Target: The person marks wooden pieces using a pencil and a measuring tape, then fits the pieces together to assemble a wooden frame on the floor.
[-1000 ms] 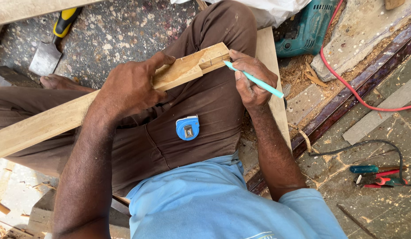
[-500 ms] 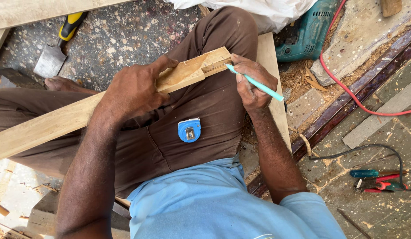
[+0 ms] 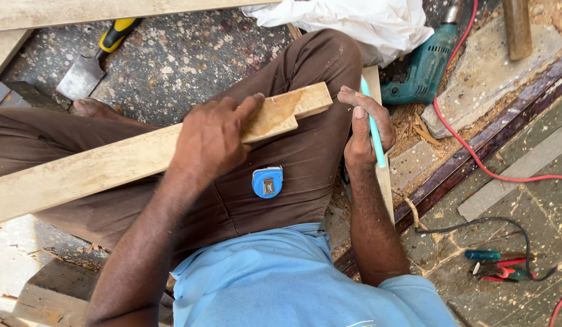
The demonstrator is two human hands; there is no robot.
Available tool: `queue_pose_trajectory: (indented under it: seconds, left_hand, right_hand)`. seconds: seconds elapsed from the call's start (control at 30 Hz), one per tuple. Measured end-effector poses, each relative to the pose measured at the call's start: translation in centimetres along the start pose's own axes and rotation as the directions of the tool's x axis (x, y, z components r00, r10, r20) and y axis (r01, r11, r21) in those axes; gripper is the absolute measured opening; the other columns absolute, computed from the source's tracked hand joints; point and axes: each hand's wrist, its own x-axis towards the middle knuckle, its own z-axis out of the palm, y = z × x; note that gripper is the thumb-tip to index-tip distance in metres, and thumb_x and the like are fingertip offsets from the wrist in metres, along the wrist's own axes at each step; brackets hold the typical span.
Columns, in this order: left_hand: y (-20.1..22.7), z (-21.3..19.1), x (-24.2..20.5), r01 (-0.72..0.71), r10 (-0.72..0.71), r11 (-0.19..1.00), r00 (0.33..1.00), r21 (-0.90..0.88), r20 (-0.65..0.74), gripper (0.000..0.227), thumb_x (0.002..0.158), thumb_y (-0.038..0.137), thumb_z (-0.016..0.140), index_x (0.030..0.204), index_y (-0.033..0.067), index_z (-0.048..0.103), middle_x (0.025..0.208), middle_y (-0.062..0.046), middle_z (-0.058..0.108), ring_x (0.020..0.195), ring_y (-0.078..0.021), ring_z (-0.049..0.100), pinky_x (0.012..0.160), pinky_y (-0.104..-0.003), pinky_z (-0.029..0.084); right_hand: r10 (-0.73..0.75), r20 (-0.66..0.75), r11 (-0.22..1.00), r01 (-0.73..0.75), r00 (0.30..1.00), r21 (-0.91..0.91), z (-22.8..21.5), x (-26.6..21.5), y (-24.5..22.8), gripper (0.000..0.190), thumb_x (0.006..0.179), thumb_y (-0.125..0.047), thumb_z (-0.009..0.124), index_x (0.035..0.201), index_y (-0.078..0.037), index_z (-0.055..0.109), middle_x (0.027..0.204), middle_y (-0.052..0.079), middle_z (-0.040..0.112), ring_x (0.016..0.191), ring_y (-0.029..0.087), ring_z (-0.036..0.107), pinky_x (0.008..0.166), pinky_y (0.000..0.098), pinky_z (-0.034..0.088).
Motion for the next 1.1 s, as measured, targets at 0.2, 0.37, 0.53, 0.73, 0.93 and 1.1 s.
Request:
queue_pose_trajectory:
  seconds: [0.2,0.37,0.53,0.73,0.93,1.1]
  left_hand:
    - [0.5,2.3,-2.4,-0.092,0.111,0.994,0.911,0.066,-0.398,0.066,0.088,0.009,0.062,0.152,0.0224,0.05,0.103,-0.006,0.059,0.091,-0.0242,0.056,0.081,-0.041,0.045]
    - [0.7,2.8,-3.3,-0.118,0.131,0.991,0.883,0.056,-0.45,0.062,0.095,0.015,0.061,0.155,0.0139,0.046,0.103,-0.009,0.059,0.09,-0.0268,0.056,0.08,-0.043,0.044]
    - [0.0,1.4,-5.0,-0.275,0.143,0.953,0.778,-0.126,-0.612,0.086,0.073,0.033,0.079,0.149,0.0083,0.048,0.135,-0.016,0.057,0.122,-0.0342,0.053,0.103,-0.049,0.041]
    - [-4.4,1.0,-9.0,-0.103,0.009,0.985,0.834,-0.139,-0.552,0.087,0.067,0.055,0.082,0.139,0.0154,0.054,0.14,-0.009,0.055,0.13,-0.0307,0.048,0.11,-0.054,0.033]
    - [-9.8,2.6,-13.5,0.078,-0.073,0.997,0.852,-0.012,-0.518,0.094,0.059,0.047,0.08,0.145,0.0174,0.053,0.14,-0.004,0.058,0.132,-0.0258,0.052,0.113,-0.05,0.035]
    - [-10.0,2.2,-14.2,0.109,-0.13,0.991,0.823,-0.072,-0.552,0.074,0.067,0.016,0.078,0.138,0.0144,0.059,0.116,-0.003,0.066,0.111,-0.0243,0.061,0.102,-0.045,0.043]
  right_hand:
    - [-0.014,0.332,0.956,0.109,0.943,-0.271,3.1,1.6,-4.9,0.023,0.103,-0.003,0.064,0.126,-0.003,0.067,0.125,0.022,0.072,0.127,0.036,0.07,0.113,0.0458,0.058]
    - [-0.072,0.576,0.846,0.356,0.814,-0.397,6.8,2.3,-6.6,0.04,0.089,-0.004,0.075,0.128,0.0,0.066,0.126,0.021,0.071,0.125,0.038,0.066,0.113,0.0536,0.046]
    - [-0.096,0.566,0.81,0.395,0.819,-0.434,7.4,1.6,-6.1,0.044,0.091,-0.01,0.078,0.132,0.0,0.066,0.124,0.017,0.07,0.121,0.032,0.066,0.114,0.0541,0.043]
    - [-0.097,0.578,0.778,0.424,0.81,-0.463,7.3,2.0,-7.2,0.036,0.091,-0.014,0.078,0.125,-0.005,0.07,0.121,0.012,0.072,0.123,0.03,0.065,0.112,0.0524,0.041]
    - [-0.118,0.55,0.779,0.42,0.827,-0.465,8.5,2.6,-7.8,0.032,0.09,-0.013,0.075,0.121,-0.005,0.071,0.119,0.012,0.072,0.122,0.031,0.065,0.112,0.052,0.041]
    - [-0.16,0.555,0.716,0.482,0.817,-0.504,9.3,2.7,-7.8,0.031,0.09,-0.012,0.072,0.12,-0.005,0.071,0.118,0.012,0.073,0.122,0.031,0.065,0.113,0.0516,0.041]
